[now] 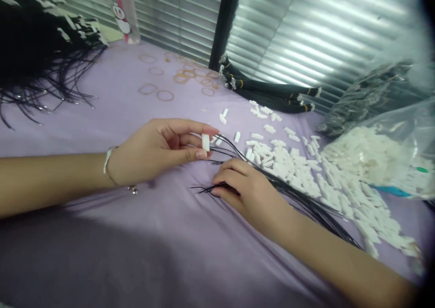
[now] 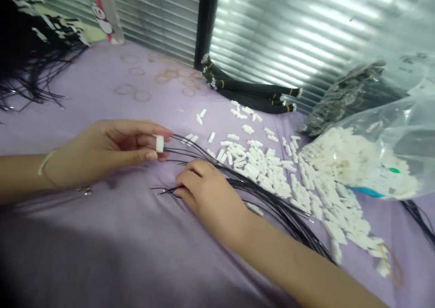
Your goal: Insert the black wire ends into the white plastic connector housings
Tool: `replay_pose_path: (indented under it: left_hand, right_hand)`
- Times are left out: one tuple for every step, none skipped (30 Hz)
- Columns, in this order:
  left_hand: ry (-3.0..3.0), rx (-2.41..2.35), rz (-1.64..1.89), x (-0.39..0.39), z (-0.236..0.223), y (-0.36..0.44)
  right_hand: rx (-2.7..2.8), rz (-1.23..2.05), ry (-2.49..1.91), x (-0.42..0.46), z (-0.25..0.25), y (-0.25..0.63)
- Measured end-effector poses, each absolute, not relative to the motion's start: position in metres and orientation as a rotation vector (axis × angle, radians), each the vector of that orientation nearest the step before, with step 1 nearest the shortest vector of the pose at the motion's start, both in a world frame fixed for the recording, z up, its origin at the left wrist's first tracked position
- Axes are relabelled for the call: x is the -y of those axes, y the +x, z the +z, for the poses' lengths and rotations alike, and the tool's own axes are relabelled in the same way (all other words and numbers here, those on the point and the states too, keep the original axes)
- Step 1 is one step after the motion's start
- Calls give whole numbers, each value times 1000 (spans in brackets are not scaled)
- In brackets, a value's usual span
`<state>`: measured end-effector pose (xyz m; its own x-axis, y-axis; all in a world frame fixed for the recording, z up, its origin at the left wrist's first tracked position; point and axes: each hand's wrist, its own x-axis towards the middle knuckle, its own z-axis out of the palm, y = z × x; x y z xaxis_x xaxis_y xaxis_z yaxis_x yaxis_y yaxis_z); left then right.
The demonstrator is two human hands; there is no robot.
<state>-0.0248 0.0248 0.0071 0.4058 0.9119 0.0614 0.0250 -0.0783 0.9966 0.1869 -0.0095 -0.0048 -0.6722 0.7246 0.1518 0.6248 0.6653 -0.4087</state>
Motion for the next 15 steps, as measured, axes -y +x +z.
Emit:
replay_pose_path:
  left_hand:
    - [1459,-892,911,-26,7,-26]
    - [1470,-902,898,-28,6,-28]
    - [1498,-919,887,-30,5,-29]
    - [1544,-944,874,-32,3,-29]
    - [1609,-976,866,-33,2,-30]
    - [1688,-1013,859,-35,1,-31]
    - [1775,-1045,855,-36,0,-31]
    - [1862,-1070,859,-37,0,-32]
    - [1941,-1087,861,-37,1,-32]
    - [1997,-1094,863,-38,2,-33]
    - [2001,-1093,851,-38,4,-33]
    - [1957,-1089,825,-37,6,-33]
    - [1879,-1081,793,-36,8,-32]
    - [1783,-1068,755,-35,9,-31]
    - [1693,-1045,720,-33,9,-30]
  right_hand:
    - [2583,530,-1098,8,-6,185]
    - [2587,559,-1109,7,-7,185]
    - [2595,557,-1112,7,-7,184]
    - [2604,534,-1104,8,-6,184]
    - [2600,509,-1095,9,-5,185]
    - [2581,492,-1094,10,-3,187]
    - [2554,495,-1104,10,-1,189]
    - [2519,514,-1123,10,2,191]
    - [2480,548,-1138,9,5,194]
    - [2441,589,-1145,8,8,196]
    - [2407,630,-1145,6,11,198]
    - [2381,668,-1144,5,15,200]
    - [2358,700,-1157,3,19,202]
    - [2339,726,-1186,3,23,203]
    - [2323,749,-1230,2,28,206]
